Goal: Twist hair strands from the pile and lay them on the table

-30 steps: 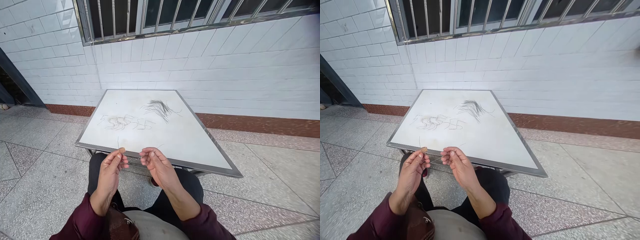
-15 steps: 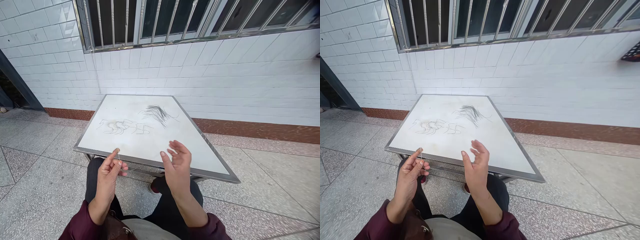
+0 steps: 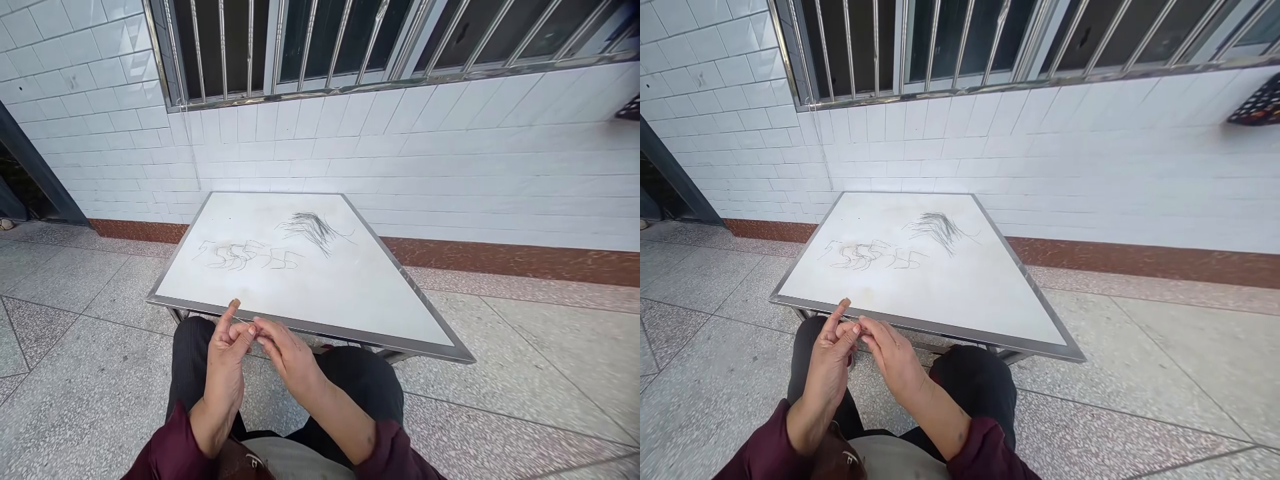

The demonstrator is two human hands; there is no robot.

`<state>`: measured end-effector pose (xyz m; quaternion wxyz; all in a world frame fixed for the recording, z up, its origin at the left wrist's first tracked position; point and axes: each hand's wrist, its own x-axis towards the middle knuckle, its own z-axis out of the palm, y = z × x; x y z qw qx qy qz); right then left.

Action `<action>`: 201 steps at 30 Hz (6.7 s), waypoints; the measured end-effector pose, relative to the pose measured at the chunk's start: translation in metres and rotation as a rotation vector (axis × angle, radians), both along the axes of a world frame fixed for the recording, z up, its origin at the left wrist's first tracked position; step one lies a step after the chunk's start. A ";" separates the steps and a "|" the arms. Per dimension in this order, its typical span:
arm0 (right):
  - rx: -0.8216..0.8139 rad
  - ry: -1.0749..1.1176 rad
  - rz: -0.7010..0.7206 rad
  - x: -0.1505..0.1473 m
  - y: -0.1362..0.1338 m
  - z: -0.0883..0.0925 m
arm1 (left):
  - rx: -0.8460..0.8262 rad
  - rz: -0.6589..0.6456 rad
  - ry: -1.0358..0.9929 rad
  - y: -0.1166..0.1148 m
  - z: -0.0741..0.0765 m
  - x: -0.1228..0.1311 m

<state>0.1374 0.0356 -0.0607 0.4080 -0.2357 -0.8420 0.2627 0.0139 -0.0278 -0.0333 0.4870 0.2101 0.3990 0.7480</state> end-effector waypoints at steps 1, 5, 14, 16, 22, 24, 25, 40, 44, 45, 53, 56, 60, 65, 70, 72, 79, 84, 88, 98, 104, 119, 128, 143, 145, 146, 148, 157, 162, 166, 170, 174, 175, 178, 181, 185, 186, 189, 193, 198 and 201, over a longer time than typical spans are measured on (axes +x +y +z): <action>-0.076 0.011 0.012 0.001 0.000 0.001 | 0.002 0.002 -0.012 0.000 0.000 -0.001; -0.484 0.103 0.024 0.005 0.002 0.011 | -0.013 0.029 -0.036 0.001 0.002 -0.008; -0.915 0.184 0.121 0.013 0.012 0.029 | -0.028 0.052 0.014 0.001 0.001 -0.022; -0.930 0.199 0.118 0.015 0.014 0.030 | -0.031 0.046 0.019 0.001 0.000 -0.023; -1.068 0.318 0.137 0.021 0.017 0.036 | -0.041 0.093 0.038 0.000 0.001 -0.025; -1.094 0.339 0.152 0.022 0.017 0.037 | -0.032 0.076 0.053 0.000 0.002 -0.023; -1.098 0.341 0.160 0.022 0.016 0.037 | -0.020 0.057 0.067 -0.001 0.002 -0.021; -0.948 0.105 0.132 0.025 0.016 0.033 | -0.046 -0.035 0.280 -0.003 0.002 -0.014; -0.943 0.100 0.076 0.028 0.019 0.031 | -0.053 -0.038 0.191 -0.001 0.000 -0.016; -0.963 0.126 0.079 0.029 0.020 0.032 | -0.058 -0.022 0.165 0.000 0.000 -0.017; -1.013 0.172 0.104 0.030 0.019 0.034 | -0.061 -0.023 0.122 0.001 -0.002 -0.018; -0.963 0.108 0.108 0.028 0.017 0.033 | -0.036 -0.052 0.160 0.000 -0.003 -0.014; -0.889 0.025 0.181 0.030 0.018 0.031 | -0.018 -0.010 0.252 0.000 -0.006 -0.017; -0.871 -0.020 0.224 0.038 0.022 0.032 | -0.045 -0.001 0.447 -0.001 -0.004 -0.028; -0.828 -0.114 0.203 0.040 0.020 0.037 | -0.048 0.057 0.545 -0.002 0.001 -0.031; -0.826 -0.107 0.198 0.039 0.019 0.039 | -0.052 0.054 0.544 -0.002 0.001 -0.031; -0.843 -0.040 0.143 0.040 0.021 0.038 | -0.061 0.173 0.590 -0.002 0.001 -0.035; -0.806 -0.024 0.100 0.036 0.020 0.039 | -0.068 0.131 0.748 -0.004 0.004 -0.033; -0.491 -0.051 -0.111 0.030 0.015 0.037 | -0.084 0.177 0.744 -0.003 0.001 -0.027; 0.354 -0.194 -0.203 -0.001 -0.014 0.010 | -0.012 -0.028 0.415 -0.001 -0.004 -0.007; 0.377 -0.151 -0.167 -0.005 -0.016 -0.004 | -0.012 -0.041 0.322 -0.002 -0.002 -0.010; 0.354 -0.024 -0.123 0.012 0.001 0.029 | -0.028 -0.147 0.329 -0.003 0.000 -0.015; 0.368 -0.103 -0.089 0.012 0.008 0.033 | -0.043 -0.288 0.301 -0.004 0.002 -0.013; 0.372 -0.247 -0.116 0.011 0.005 0.032 | -0.090 -0.256 0.309 -0.002 0.003 -0.014; 0.359 -0.272 -0.124 0.010 0.003 0.033 | -0.091 -0.255 0.325 -0.003 0.002 -0.014; 0.352 -0.284 -0.127 0.009 0.002 0.033 | -0.090 -0.256 0.339 -0.003 0.002 -0.014; 0.341 -0.297 -0.141 0.008 0.000 0.033 | -0.088 -0.252 0.369 -0.003 0.000 -0.014; 0.334 -0.342 -0.118 0.005 0.002 0.026 | -0.138 -0.217 0.423 -0.001 -0.006 -0.009; 0.183 -0.157 0.006 0.018 0.015 0.030 | -0.137 -0.210 0.340 -0.001 -0.002 -0.011; 0.109 -0.078 -0.058 0.031 0.026 0.036 | -0.147 -0.189 0.328 -0.001 0.000 -0.013; 0.034 -0.089 -0.066 0.040 0.031 0.040 | -0.140 -0.176 0.328 -0.001 0.000 -0.013; -0.054 -0.104 -0.063 0.044 0.031 0.042 | -0.131 -0.163 0.312 0.000 -0.001 -0.014; -0.057 -0.117 -0.052 0.043 0.030 0.042 | -0.129 -0.158 0.308 0.000 -0.002 -0.014; 0.000 -0.156 0.004 0.039 0.027 0.038 | -0.115 -0.153 0.309 0.000 -0.003 -0.015; 0.079 -0.167 0.030 0.035 0.024 0.032 | -0.104 -0.156 0.314 0.000 -0.002 -0.015; 0.129 -0.204 0.028 0.034 0.020 0.027 | -0.106 -0.135 0.312 -0.001 0.000 -0.013; 0.141 -0.218 0.025 0.034 0.020 0.027 | -0.106 -0.128 0.310 -0.002 0.000 -0.013; 0.193 -0.250 -0.007 0.034 0.019 0.028 | -0.106 -0.126 0.309 -0.003 0.000 -0.014; 0.224 -0.259 -0.018 0.032 0.018 0.029 | -0.109 -0.169 0.317 -0.004 0.000 -0.015; -0.089 -0.206 0.088 0.034 0.017 0.029 | -0.082 -0.156 0.356 -0.005 0.000 -0.015; -0.417 -0.159 0.170 0.037 0.018 0.029 | -0.073 -0.135 0.389 -0.006 0.000 -0.014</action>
